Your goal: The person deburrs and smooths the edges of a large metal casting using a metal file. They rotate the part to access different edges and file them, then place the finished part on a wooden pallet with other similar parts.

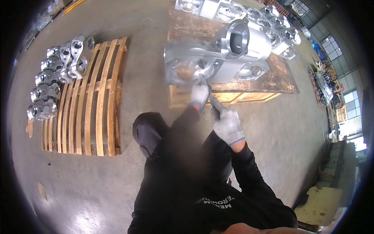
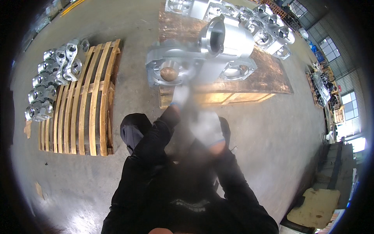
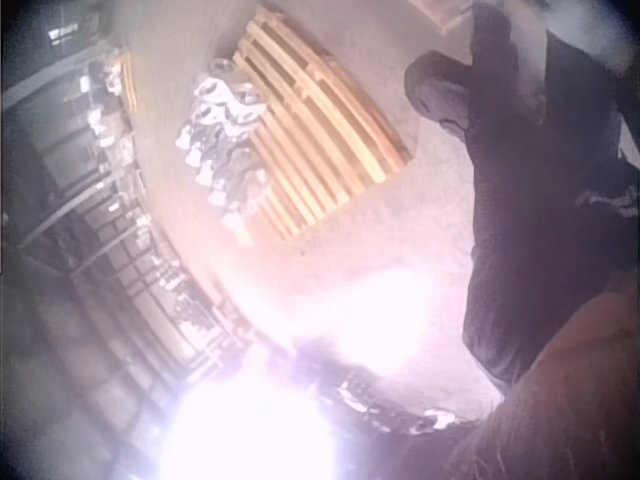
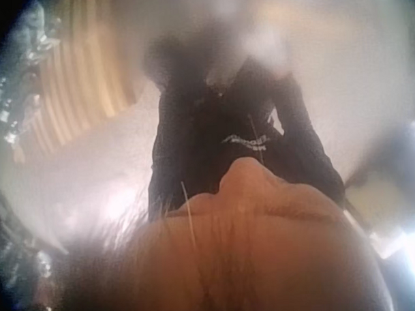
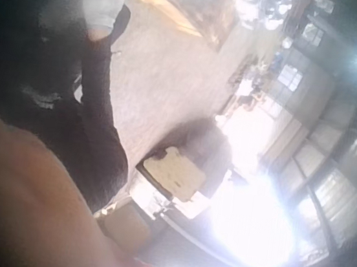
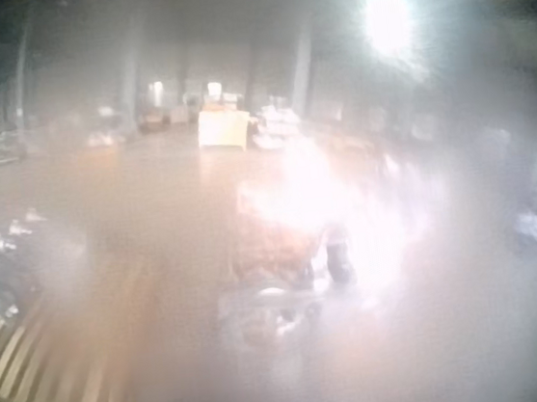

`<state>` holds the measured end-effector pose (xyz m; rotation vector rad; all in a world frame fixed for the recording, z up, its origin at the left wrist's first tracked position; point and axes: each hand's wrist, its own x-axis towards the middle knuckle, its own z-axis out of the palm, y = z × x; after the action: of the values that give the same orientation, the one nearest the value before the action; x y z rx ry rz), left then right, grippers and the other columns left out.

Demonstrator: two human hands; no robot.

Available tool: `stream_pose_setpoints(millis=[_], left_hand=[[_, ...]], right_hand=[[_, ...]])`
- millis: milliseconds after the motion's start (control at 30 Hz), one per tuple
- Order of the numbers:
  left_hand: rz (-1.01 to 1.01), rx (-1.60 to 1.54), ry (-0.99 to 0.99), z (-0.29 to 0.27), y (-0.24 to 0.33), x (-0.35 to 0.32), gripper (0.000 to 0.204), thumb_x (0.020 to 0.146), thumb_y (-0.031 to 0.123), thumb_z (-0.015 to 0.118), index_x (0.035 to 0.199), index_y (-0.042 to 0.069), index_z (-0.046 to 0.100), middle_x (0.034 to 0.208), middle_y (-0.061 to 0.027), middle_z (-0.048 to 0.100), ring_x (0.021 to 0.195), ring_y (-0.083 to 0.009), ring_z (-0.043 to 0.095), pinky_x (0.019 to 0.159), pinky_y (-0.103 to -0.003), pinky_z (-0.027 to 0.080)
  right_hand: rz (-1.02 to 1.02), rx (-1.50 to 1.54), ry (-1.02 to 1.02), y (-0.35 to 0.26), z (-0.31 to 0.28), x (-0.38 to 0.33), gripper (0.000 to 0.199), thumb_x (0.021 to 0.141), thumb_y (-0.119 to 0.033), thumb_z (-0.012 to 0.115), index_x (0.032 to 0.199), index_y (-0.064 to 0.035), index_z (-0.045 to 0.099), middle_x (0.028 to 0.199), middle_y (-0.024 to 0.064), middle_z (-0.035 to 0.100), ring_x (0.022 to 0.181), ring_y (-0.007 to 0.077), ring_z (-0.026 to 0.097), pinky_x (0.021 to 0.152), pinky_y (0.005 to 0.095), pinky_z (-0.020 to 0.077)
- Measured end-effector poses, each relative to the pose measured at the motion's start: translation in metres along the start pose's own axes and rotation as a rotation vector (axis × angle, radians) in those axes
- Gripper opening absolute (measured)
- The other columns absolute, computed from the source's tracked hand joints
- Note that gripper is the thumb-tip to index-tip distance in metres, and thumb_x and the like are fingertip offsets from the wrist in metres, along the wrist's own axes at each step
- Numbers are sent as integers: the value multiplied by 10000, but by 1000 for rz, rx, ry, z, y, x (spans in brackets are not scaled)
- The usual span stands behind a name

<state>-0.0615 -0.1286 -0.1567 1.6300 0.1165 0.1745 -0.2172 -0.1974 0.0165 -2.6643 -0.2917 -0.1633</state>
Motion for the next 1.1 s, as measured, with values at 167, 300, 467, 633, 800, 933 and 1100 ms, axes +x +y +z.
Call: stream_pose_setpoints(millis=[167, 300, 467, 633, 800, 933, 1100], left_hand=[[353, -436, 281, 16, 3, -2, 775, 1105, 570, 317, 752, -18, 677, 645, -134, 645, 611, -263, 662, 593, -417, 491], [-150, -116, 133, 23, -2, 5, 753, 1097, 581, 360, 760, -25, 656, 638, -108, 619, 568, -239, 616, 548, -415, 450], [-291, -474, 77, 13, -15, 2, 677, 1080, 558, 411, 946, -56, 662, 726, -85, 629, 618, -206, 593, 582, -397, 460], [56, -10, 127, -10, -26, 3, 618, 1070, 503, 444, 1100, -67, 680, 926, -251, 712, 900, -354, 701, 771, -445, 518], [-42, 107, 128, -29, -33, 19, 542, 1061, 432, 459, 1045, -59, 687, 1002, -301, 712, 959, -441, 704, 792, -487, 545], [-181, -28, 162, -29, -45, 35, 486, 1045, 396, 497, 986, -52, 676, 918, -273, 720, 846, -418, 715, 725, -490, 575], [209, 236, 303, -7, -59, 30, 410, 1061, 334, 511, 984, -42, 656, 794, -208, 707, 720, -352, 692, 637, -450, 543]], right_hand=[[-59, -45, 7, 7, 3, 3, 432, 963, -117, 630, 1394, -95, 637, 865, 291, 674, 835, 461, 689, 719, 527, 540], [57, -23, 52, 28, 9, 5, 498, 936, -154, 670, 1424, -68, 611, 797, 291, 664, 791, 472, 693, 708, 540, 541], [-111, -17, 53, 72, -3, 6, 589, 848, -58, 697, 1428, -41, 592, 1129, 277, 693, 1053, 439, 681, 878, 491, 559], [-295, -1, -35, 99, -5, 35, 437, 898, -123, 672, 1335, -125, 686, 1115, 219, 734, 987, 397, 706, 846, 488, 569], [-340, -116, -64, 100, 8, 74, 385, 933, -260, 672, 1292, -126, 706, 1046, 187, 755, 942, 398, 714, 844, 483, 568], [-413, -123, -45, 96, 11, 91, 303, 952, -232, 677, 1214, -96, 743, 1010, 203, 747, 914, 401, 722, 802, 467, 573], [-536, -119, -149, 96, -19, 108, 281, 958, -209, 679, 1196, -79, 754, 970, 212, 745, 893, 416, 719, 791, 473, 570]])
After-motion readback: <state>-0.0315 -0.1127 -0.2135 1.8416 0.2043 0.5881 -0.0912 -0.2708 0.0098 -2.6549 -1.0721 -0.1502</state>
